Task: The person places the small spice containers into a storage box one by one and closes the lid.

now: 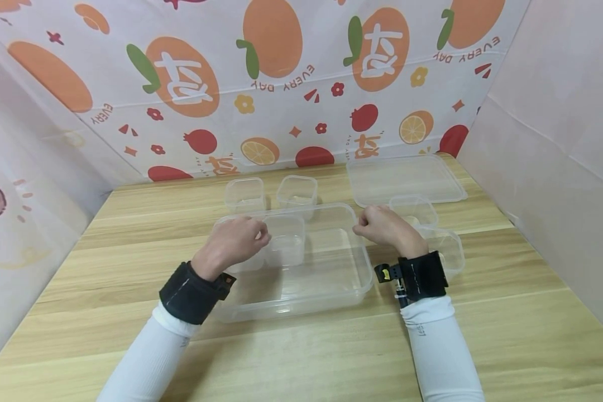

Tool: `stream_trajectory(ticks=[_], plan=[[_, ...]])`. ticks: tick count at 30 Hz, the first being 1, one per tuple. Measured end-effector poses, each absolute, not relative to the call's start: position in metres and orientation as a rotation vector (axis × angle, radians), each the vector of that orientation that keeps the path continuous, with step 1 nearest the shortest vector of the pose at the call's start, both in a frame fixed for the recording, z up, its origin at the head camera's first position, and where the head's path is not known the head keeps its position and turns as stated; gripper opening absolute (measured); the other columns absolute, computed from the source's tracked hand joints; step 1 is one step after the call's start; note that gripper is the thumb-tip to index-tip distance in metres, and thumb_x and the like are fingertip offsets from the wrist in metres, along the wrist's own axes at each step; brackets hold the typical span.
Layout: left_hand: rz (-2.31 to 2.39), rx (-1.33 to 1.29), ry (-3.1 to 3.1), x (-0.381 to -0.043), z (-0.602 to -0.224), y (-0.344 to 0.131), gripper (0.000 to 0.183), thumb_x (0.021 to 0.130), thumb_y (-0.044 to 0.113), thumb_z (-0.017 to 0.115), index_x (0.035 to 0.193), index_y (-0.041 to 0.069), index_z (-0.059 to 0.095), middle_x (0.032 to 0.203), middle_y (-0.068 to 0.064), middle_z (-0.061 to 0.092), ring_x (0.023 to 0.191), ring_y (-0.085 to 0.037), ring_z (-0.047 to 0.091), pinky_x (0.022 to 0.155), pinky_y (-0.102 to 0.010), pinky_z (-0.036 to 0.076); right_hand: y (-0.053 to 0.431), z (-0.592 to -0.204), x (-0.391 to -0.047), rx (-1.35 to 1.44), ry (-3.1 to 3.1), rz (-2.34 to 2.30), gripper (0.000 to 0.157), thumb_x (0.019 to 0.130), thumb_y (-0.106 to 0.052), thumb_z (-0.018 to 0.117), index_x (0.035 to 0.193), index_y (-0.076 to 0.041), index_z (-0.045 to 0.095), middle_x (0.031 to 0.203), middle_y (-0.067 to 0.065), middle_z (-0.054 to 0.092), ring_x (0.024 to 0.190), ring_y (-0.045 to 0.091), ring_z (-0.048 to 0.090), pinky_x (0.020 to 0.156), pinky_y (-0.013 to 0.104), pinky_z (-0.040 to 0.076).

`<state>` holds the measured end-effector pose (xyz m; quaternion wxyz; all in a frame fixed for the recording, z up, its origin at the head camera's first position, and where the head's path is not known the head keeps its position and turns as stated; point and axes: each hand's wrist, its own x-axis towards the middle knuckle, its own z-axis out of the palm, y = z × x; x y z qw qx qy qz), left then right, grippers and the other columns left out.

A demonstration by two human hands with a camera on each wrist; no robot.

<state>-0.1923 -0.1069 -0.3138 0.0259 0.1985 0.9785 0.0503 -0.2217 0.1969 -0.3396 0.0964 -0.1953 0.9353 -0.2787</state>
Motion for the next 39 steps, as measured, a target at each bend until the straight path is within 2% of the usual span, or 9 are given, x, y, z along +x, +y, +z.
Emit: stream_trajectory(ticks=[3, 6, 10, 13, 19, 25, 39], plan=[[0.114, 0.628, 2.951, -0.192, -0.311, -0.109, 0.03, 0.1, 0.031, 0.065, 0.08, 0.009, 0.069, 0.066, 0.002, 0.046, 0.061, -0.015, 0.046, 0.054, -0.027, 0.032, 0.196, -0.338, -0.222, -0.586, 2.771, -0.829, 0.026, 0.096, -0.008, 0.06, 0.07, -0.004, 0.059, 0.062, -0.002, 0.045, 0.057, 0.014, 0.041, 0.055, 0.029, 0.032], [0.094, 0.659, 2.873, -0.192, -0.307, -0.111, 0.031, 0.096, 0.036, 0.07, 0.082, 0.009, 0.067, 0.069, 0.001, 0.048, 0.063, -0.015, 0.046, 0.056, -0.027, 0.033, 0.196, -0.337, -0.222, -0.595, 2.771, -0.836, 0.026, 0.096, -0.008, 0.06, 0.07, -0.004, 0.06, 0.062, -0.002, 0.045, 0.057, 0.014, 0.042, 0.055, 0.029, 0.033], [0.103, 0.717, 2.823, -0.193, -0.305, -0.114, 0.02, 0.093, 0.024, 0.075, 0.088, 0.006, 0.068, 0.071, 0.001, 0.052, 0.064, -0.014, 0.047, 0.056, -0.027, 0.035, 0.196, -0.336, -0.223, -0.595, 2.77, -0.839, 0.025, 0.097, -0.008, 0.061, 0.071, -0.003, 0.061, 0.062, -0.002, 0.046, 0.058, 0.014, 0.042, 0.055, 0.029, 0.033], [0.144, 0.708, 2.821, -0.194, -0.306, -0.115, 0.011, 0.092, 0.011, 0.074, 0.098, 0.003, 0.073, 0.077, -0.001, 0.059, 0.065, -0.014, 0.05, 0.057, -0.026, 0.039, 0.195, -0.336, -0.223, -0.591, 2.769, -0.837, 0.025, 0.097, -0.008, 0.061, 0.072, -0.003, 0.061, 0.063, -0.001, 0.046, 0.058, 0.014, 0.043, 0.055, 0.029, 0.033], [0.247, 0.66, 2.826, -0.197, -0.308, -0.117, 0.024, 0.092, 0.001, 0.07, 0.116, -0.001, 0.073, 0.097, -0.01, 0.071, 0.069, -0.017, 0.057, 0.061, -0.027, 0.046, 0.195, -0.336, -0.223, -0.577, 2.759, -0.844, 0.026, 0.097, -0.008, 0.06, 0.072, -0.003, 0.06, 0.063, -0.001, 0.045, 0.058, 0.014, 0.043, 0.055, 0.029, 0.033], [0.293, 0.68, 2.814, -0.198, -0.308, -0.117, 0.023, 0.093, -0.001, 0.068, 0.115, -0.003, 0.073, 0.09, -0.009, 0.068, 0.065, -0.017, 0.055, 0.058, -0.026, 0.043, 0.195, -0.337, -0.223, -0.577, 2.755, -0.852, 0.025, 0.096, -0.008, 0.06, 0.072, -0.003, 0.061, 0.063, -0.001, 0.048, 0.058, 0.014, 0.044, 0.055, 0.029, 0.034], [0.318, 0.658, 2.798, -0.199, -0.31, -0.118, 0.022, 0.093, -0.002, 0.067, 0.114, -0.002, 0.074, 0.081, -0.006, 0.062, 0.063, -0.016, 0.052, 0.056, -0.025, 0.038, 0.196, -0.339, -0.223, -0.595, 2.763, -0.849, 0.025, 0.094, -0.007, 0.058, 0.069, -0.003, 0.059, 0.061, -0.003, 0.042, 0.056, 0.013, 0.039, 0.054, 0.028, 0.031]])
